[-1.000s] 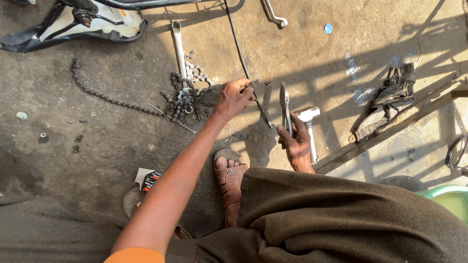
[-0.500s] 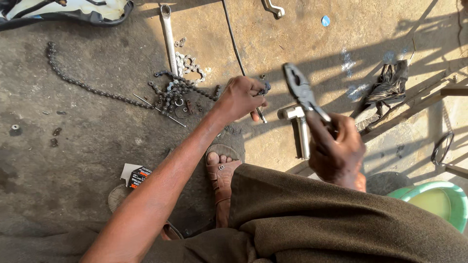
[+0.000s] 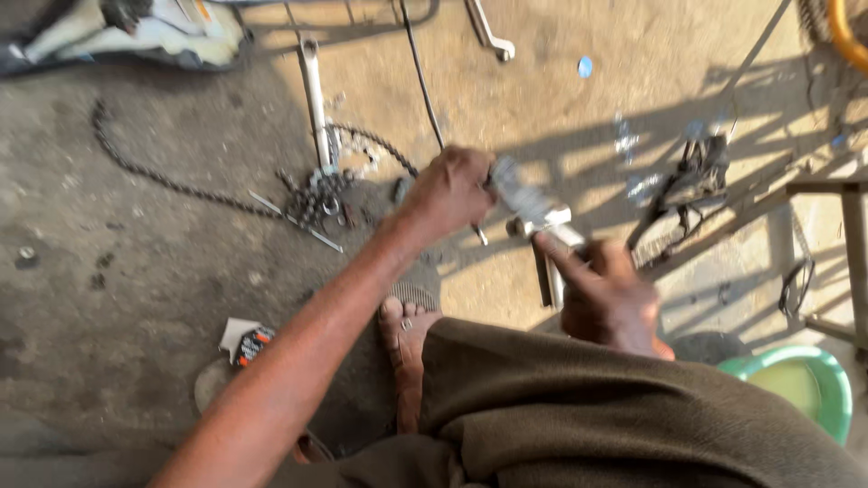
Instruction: The person repairs a bicycle chain by hammering a pin into a link, then uses pliers to attach the chain to the bicycle's rear derailleur. The person also retrieves a small metal piece from a drawer and uses it to complete the chain connection.
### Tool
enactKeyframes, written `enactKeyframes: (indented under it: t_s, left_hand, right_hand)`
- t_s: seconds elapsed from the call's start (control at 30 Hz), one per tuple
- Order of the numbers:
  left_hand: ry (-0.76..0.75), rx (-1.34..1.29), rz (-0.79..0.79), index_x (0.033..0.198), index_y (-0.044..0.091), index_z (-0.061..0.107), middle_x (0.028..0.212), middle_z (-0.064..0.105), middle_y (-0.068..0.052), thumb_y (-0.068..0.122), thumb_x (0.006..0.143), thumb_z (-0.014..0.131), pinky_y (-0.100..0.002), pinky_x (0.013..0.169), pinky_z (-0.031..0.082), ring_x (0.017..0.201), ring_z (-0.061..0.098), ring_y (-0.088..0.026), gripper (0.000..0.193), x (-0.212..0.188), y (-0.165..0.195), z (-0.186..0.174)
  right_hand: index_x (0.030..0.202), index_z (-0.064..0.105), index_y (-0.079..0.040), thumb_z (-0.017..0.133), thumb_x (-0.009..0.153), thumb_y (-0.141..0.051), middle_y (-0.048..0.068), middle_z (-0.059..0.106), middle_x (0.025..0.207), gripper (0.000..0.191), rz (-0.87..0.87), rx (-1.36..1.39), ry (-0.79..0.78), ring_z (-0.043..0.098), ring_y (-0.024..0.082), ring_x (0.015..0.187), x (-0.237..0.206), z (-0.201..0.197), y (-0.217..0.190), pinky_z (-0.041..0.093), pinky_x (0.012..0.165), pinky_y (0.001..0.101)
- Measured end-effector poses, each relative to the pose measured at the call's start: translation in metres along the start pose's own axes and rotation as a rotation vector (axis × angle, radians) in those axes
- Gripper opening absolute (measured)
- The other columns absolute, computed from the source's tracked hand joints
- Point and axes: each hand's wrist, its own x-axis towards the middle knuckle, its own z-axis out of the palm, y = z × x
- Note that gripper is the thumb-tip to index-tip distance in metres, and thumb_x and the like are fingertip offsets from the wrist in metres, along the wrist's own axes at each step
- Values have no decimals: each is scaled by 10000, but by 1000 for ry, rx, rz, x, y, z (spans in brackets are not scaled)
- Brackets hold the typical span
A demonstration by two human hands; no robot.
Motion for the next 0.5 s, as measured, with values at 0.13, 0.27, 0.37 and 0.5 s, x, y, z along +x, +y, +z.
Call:
enactKeyframes:
  t_s: [0.13,0.27,0.37,0.5]
  left_hand:
    - [52,84,33,916,-4,704,662,653,-77,115,883,705,-284,440,520,507,625,-141,124,-2,-3,-2]
    - [-3,152,-33,781,-13,633,640,578,-80,19,912,647,-303,396,452,505,552,-139,135,-1,-3,2]
    - [126,66,231,851,31,647,635,547,1,17,862,635,-243,340,448,447,536,-88,22,-1,-9,7]
    - [115,272,174,656,96,508,592,495,-12,16,842,667,-263,355,400,465,473,-112,257,-6,-18,11]
  right_hand:
    - [1417,569,-99,696,1015,-136,99,607,1073,423,-155,-53,123,611,110,816,-3,-15,-5,496,599,237]
    - [1418,569,-112,704,1049,-165,102,599,1093,396,-486,248,331,614,115,836,-23,-31,-5,502,621,211]
    - [1418,569,-123,710,1075,-187,104,592,1109,377,-92,-72,73,617,118,851,-13,-3,-21,507,637,191]
    - [1419,568,-137,719,1108,-217,107,583,1129,354,-216,-98,126,620,123,870,-28,-11,-26,514,659,165]
